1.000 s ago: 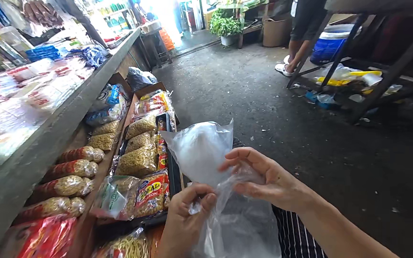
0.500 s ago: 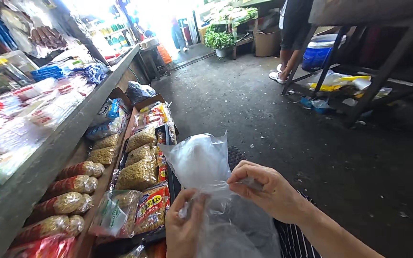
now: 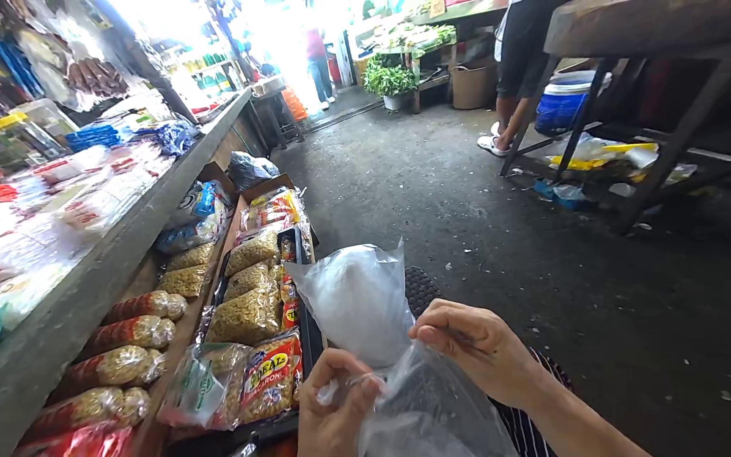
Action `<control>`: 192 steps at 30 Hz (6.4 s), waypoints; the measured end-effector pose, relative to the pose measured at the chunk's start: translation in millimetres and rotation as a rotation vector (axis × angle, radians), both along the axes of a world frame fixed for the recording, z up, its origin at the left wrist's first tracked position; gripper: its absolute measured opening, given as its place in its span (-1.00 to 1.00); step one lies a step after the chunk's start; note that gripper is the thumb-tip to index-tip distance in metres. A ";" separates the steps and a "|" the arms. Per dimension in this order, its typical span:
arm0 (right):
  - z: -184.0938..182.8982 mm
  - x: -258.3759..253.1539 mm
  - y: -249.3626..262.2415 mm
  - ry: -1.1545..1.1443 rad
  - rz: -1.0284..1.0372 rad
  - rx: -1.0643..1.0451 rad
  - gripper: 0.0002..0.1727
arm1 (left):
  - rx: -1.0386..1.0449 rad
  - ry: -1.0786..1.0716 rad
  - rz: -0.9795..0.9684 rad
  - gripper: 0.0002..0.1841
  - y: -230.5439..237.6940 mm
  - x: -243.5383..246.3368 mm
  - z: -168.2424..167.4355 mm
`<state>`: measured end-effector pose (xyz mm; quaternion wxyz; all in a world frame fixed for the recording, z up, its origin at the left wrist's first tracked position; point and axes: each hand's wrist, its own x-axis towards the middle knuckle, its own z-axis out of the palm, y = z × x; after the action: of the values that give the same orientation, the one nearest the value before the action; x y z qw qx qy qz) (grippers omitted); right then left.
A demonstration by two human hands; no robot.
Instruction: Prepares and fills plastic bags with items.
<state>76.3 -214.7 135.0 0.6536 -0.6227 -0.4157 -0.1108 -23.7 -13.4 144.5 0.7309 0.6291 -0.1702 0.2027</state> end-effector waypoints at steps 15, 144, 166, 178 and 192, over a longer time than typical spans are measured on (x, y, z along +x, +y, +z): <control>-5.8 -4.5 3.6 0.233 -0.019 -0.057 -0.71 | 0.120 -0.125 0.296 -0.79 -2.2 3.9 -5.3; -57.4 31.7 25.8 0.844 -0.062 -0.339 -0.86 | -0.319 0.662 0.372 -0.81 13.7 25.1 -99.5; -17.9 44.2 14.0 0.155 0.095 -0.061 0.36 | 0.244 0.401 0.233 0.20 67.2 35.2 -38.8; -79.5 59.2 48.1 0.387 0.367 -0.051 0.18 | 0.265 0.296 0.225 0.23 53.0 48.1 -76.7; -16.3 32.7 -9.7 0.199 0.147 0.027 -0.46 | 0.358 0.301 0.159 -0.87 79.1 -21.9 -24.1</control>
<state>109.0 -224.4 118.7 0.7062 -0.5897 -0.3919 -0.0060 -45.6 65.7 120.4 0.6067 0.7830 -0.0423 0.1301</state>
